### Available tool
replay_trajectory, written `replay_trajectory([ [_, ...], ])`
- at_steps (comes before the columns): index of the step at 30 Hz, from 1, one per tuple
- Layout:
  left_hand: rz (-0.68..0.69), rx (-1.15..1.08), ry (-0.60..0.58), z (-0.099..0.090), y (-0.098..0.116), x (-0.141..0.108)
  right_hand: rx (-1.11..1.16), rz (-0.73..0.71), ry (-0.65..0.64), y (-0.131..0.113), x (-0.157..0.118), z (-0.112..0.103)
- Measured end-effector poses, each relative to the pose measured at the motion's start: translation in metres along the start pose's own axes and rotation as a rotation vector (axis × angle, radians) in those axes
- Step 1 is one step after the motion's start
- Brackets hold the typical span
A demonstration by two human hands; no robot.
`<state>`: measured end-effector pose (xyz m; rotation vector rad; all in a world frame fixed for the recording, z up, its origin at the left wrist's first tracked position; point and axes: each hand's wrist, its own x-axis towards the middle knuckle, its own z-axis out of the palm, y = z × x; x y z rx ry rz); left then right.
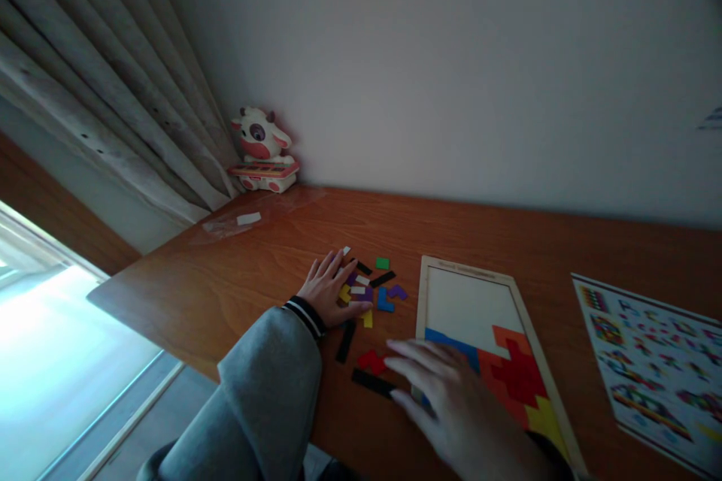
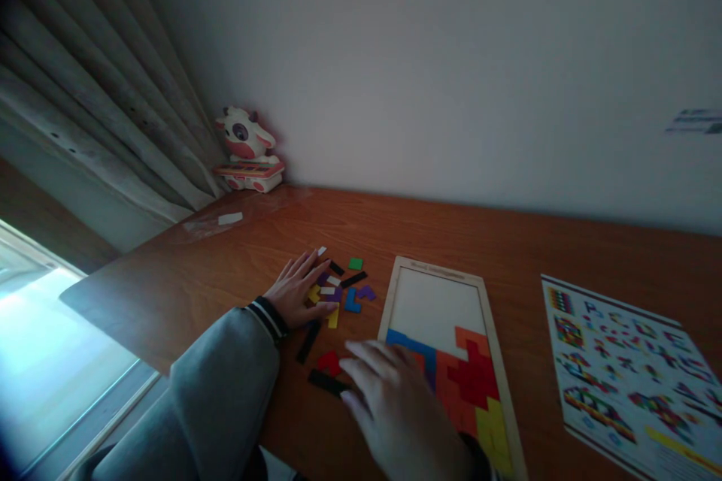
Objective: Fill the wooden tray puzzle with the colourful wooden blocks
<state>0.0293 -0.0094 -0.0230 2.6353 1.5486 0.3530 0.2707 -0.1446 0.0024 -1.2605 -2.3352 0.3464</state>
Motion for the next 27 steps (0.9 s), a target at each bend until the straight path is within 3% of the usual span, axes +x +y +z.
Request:
replay_trajectory([
  [6,0.054,-0.037,-0.013,-0.001,0.001,0.014,-0.031,-0.108,0.055,-0.007,0.004,0.034],
  [16,0.203,-0.118,0.023,-0.002,-0.004,0.006,-0.2,-0.028,0.107,-0.001,0.022,0.038],
  [23,0.226,-0.153,0.058,-0.009,0.022,0.025,-0.305,0.054,0.113,0.001,0.02,0.043],
  [27,0.283,-0.175,-0.016,-0.003,0.039,0.043,-0.324,0.054,0.161,0.002,0.017,0.047],
])
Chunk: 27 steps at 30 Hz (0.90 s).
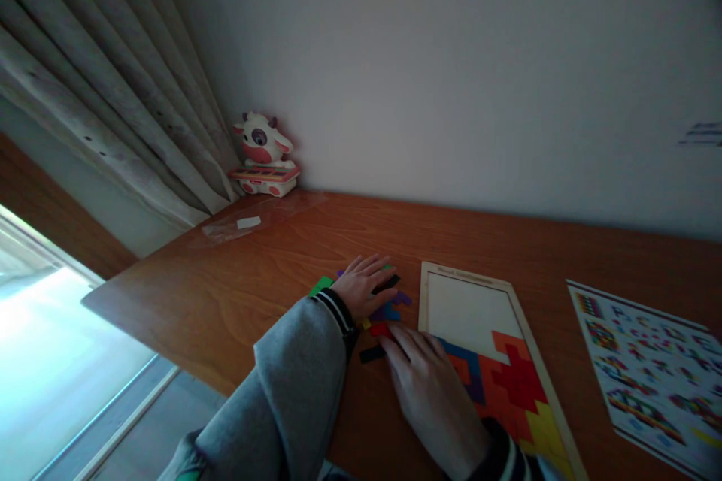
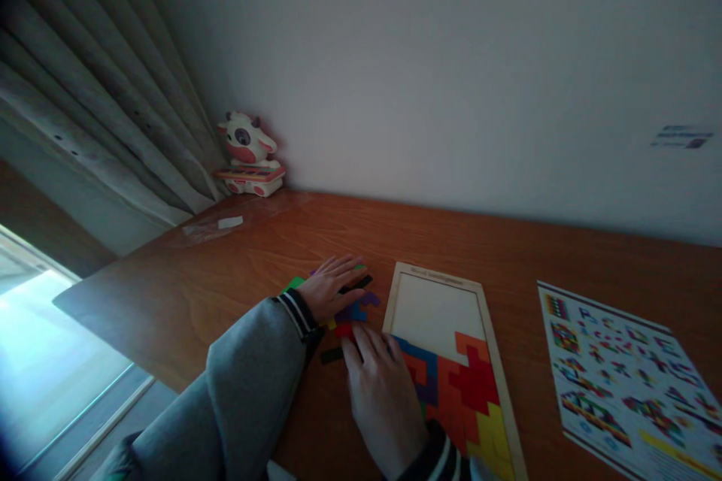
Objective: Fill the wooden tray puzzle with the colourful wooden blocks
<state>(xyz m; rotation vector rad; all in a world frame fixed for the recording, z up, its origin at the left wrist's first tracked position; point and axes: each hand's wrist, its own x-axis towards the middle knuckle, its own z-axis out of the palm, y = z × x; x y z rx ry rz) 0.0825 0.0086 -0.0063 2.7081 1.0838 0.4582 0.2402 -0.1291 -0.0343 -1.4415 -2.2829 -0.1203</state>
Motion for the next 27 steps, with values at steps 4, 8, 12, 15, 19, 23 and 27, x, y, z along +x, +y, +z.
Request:
replay_trajectory([
  [4,0.052,-0.03,-0.077,0.007,0.002,0.0,-0.008,-0.016,0.038,-0.001,0.0,0.001],
  [8,0.104,-0.097,-0.031,0.003,0.002,-0.016,-0.035,-0.023,0.026,-0.002,0.001,-0.003],
  [12,0.083,-0.115,0.051,-0.013,0.009,-0.028,-0.029,-0.024,-0.006,-0.001,0.001,-0.009],
  [15,0.04,-0.053,0.07,-0.03,0.015,-0.03,0.008,-0.037,0.015,0.001,0.001,-0.01],
  [19,-0.06,0.063,0.107,-0.045,0.018,-0.036,0.037,-0.066,0.062,0.002,0.002,-0.011],
  [23,-0.218,0.13,0.077,-0.045,0.017,-0.052,0.031,-0.059,0.056,0.001,0.003,-0.013],
  [27,-0.363,0.14,0.127,-0.045,0.019,-0.062,0.016,-0.063,0.052,0.002,0.002,-0.012],
])
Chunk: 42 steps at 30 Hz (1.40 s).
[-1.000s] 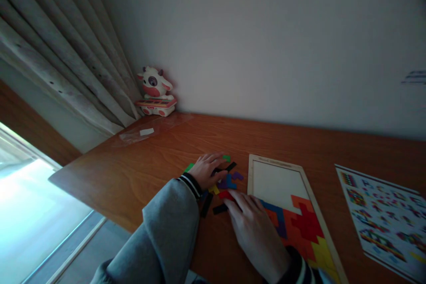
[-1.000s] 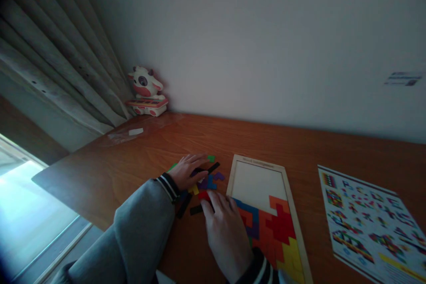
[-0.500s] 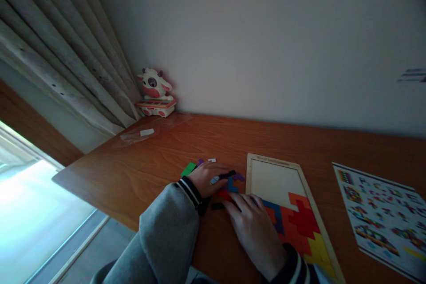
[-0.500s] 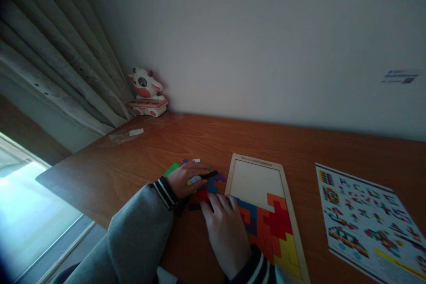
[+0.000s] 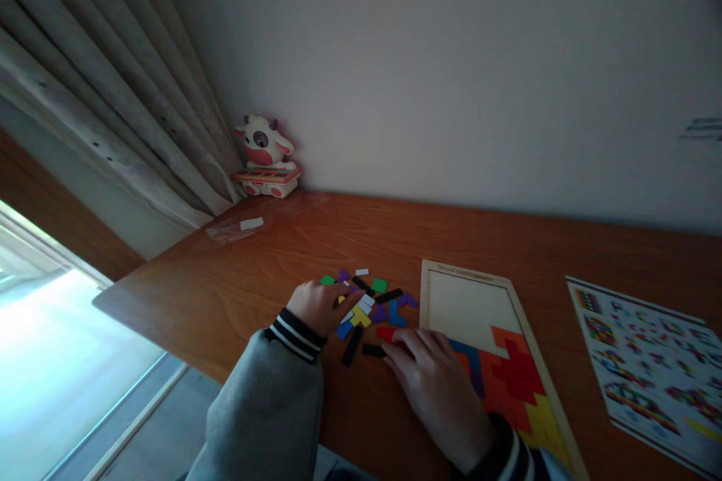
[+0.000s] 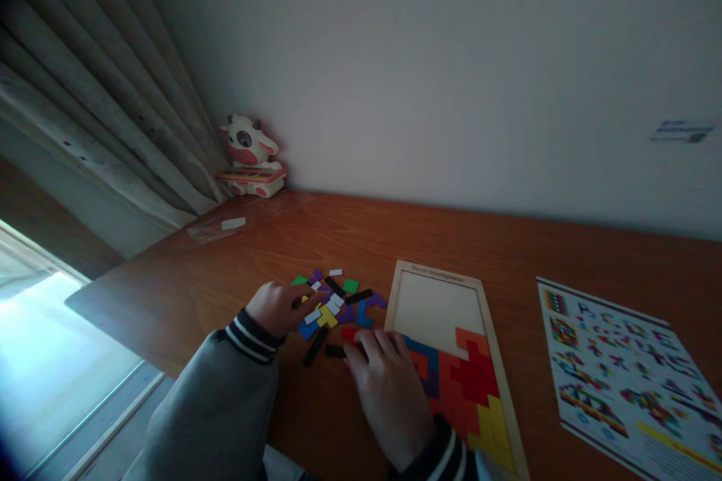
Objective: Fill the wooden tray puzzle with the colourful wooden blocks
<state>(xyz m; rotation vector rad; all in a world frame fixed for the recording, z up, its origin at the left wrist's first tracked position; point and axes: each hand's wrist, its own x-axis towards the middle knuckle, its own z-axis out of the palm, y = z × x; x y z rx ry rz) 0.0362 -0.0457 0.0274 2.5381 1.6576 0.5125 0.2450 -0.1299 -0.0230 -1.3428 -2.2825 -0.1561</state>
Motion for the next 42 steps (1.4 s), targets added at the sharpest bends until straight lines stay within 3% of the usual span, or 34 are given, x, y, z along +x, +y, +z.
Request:
replay_trajectory([
  [7,-0.129,-0.306,0.094,-0.005,0.001,0.008,0.018,-0.017,-0.013,0.001,0.0,-0.002],
  [13,-0.37,-0.845,0.314,0.021,-0.006,0.03,-0.004,-0.042,-0.002,0.002,0.005,-0.003],
  [17,-0.462,-0.992,0.424,0.039,-0.005,0.045,-0.016,-0.049,-0.001,0.002,0.006,-0.003],
  [22,-0.507,-1.159,0.348,0.053,-0.001,0.053,0.006,-0.026,-0.02,0.002,0.006,-0.003],
  [25,-0.381,-1.106,0.349,0.05,-0.002,0.051,0.004,-0.025,-0.023,0.002,0.006,-0.003],
  [28,-0.145,-0.731,0.324,0.038,-0.009,0.043,0.009,-0.02,-0.033,0.002,0.005,-0.003],
  [31,0.159,-0.33,0.21,0.026,-0.022,0.031,0.014,-0.009,-0.042,0.002,0.004,-0.004],
  [34,0.408,-0.214,0.018,0.023,-0.036,0.02,0.011,0.005,-0.047,0.0,0.004,-0.004],
  [42,0.475,-0.224,-0.078,0.033,-0.042,0.015,0.022,0.032,-0.062,-0.004,0.009,-0.007],
])
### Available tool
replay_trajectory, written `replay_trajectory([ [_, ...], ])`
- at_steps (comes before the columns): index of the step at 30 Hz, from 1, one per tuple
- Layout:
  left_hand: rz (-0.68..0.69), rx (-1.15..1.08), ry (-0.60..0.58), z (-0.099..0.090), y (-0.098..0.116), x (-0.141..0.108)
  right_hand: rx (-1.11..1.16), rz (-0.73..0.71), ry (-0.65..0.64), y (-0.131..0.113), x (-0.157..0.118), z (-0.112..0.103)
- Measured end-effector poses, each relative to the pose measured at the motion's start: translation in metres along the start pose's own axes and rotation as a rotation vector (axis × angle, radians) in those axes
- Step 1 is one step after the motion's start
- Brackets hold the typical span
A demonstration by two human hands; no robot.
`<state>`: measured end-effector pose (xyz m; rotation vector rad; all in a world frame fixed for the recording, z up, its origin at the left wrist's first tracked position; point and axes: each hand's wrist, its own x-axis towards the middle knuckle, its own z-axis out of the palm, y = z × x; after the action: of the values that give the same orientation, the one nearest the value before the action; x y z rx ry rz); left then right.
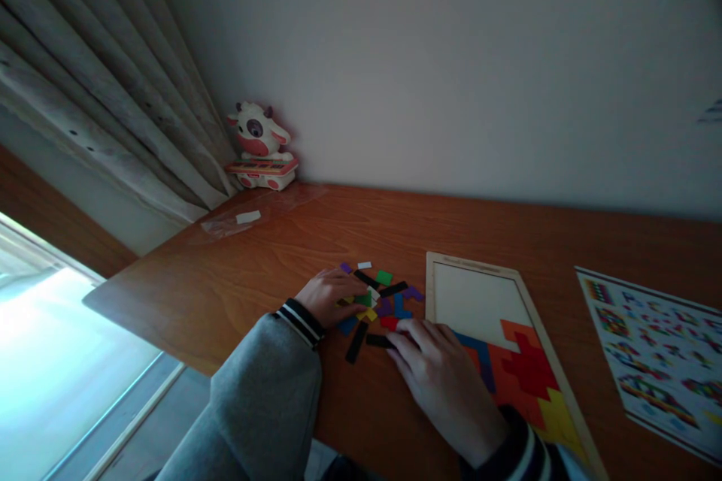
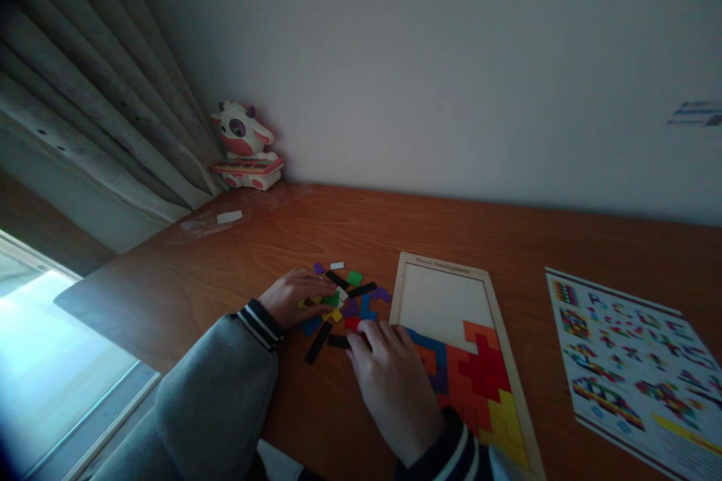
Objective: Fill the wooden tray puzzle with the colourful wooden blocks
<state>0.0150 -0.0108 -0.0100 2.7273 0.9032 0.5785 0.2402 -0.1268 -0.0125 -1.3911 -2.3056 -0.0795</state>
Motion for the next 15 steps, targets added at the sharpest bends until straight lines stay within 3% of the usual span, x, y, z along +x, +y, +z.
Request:
replay_trajectory([
  [6,-0.008,0.021,0.076,-0.004,0.0,0.003,0.053,0.033,-0.012,0.0,-0.001,-0.004],
  [11,-0.129,0.166,0.158,-0.024,-0.017,-0.02,0.092,0.037,-0.003,0.003,0.0,-0.001],
  [15,-0.195,0.227,0.117,-0.029,-0.033,-0.036,0.1,0.034,0.004,0.004,-0.001,0.002],
])
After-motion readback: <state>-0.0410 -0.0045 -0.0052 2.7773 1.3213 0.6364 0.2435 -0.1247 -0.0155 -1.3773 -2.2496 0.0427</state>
